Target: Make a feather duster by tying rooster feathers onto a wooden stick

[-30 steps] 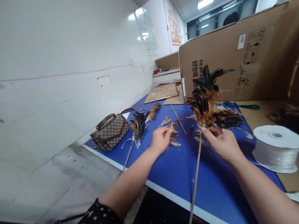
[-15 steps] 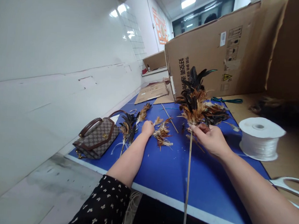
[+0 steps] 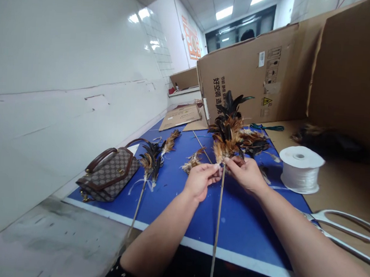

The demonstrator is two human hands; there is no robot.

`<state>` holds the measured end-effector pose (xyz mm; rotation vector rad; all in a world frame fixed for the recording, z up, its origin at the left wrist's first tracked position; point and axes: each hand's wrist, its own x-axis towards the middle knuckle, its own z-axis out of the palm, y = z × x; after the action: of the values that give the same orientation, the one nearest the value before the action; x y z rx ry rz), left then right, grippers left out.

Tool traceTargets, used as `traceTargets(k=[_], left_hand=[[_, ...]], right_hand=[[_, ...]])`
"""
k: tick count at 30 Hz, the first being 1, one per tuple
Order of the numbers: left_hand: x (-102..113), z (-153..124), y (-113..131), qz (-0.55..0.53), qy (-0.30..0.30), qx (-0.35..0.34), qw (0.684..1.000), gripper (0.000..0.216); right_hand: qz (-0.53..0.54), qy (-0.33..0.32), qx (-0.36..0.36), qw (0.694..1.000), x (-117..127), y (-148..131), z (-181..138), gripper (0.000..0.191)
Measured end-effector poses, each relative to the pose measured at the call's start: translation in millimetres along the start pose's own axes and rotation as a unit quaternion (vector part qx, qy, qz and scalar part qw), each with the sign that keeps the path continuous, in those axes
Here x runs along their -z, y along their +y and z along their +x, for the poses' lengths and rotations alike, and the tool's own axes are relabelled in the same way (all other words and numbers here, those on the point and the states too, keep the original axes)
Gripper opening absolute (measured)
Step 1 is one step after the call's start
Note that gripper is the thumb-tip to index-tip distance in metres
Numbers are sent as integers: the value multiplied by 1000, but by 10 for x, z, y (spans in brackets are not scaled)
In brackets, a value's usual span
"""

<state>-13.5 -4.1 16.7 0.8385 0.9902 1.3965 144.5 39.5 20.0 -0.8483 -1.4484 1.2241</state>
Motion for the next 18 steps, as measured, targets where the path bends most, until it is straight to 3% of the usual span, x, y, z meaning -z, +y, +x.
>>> traceTargets(k=[4,11,18], left_hand=[[-121,9,-49,-42,-18,17,999,41],[-154,-39,-80,-58,-62,4,996,44],[-184,-70,-66,-61,-35,-11,997,38]], right_hand=[[-13,-19,11,1000,37,80,11,50],[-22,-41,25,999,40,48,-7,51],[-37,-43,36,998,37,57,-3,50]])
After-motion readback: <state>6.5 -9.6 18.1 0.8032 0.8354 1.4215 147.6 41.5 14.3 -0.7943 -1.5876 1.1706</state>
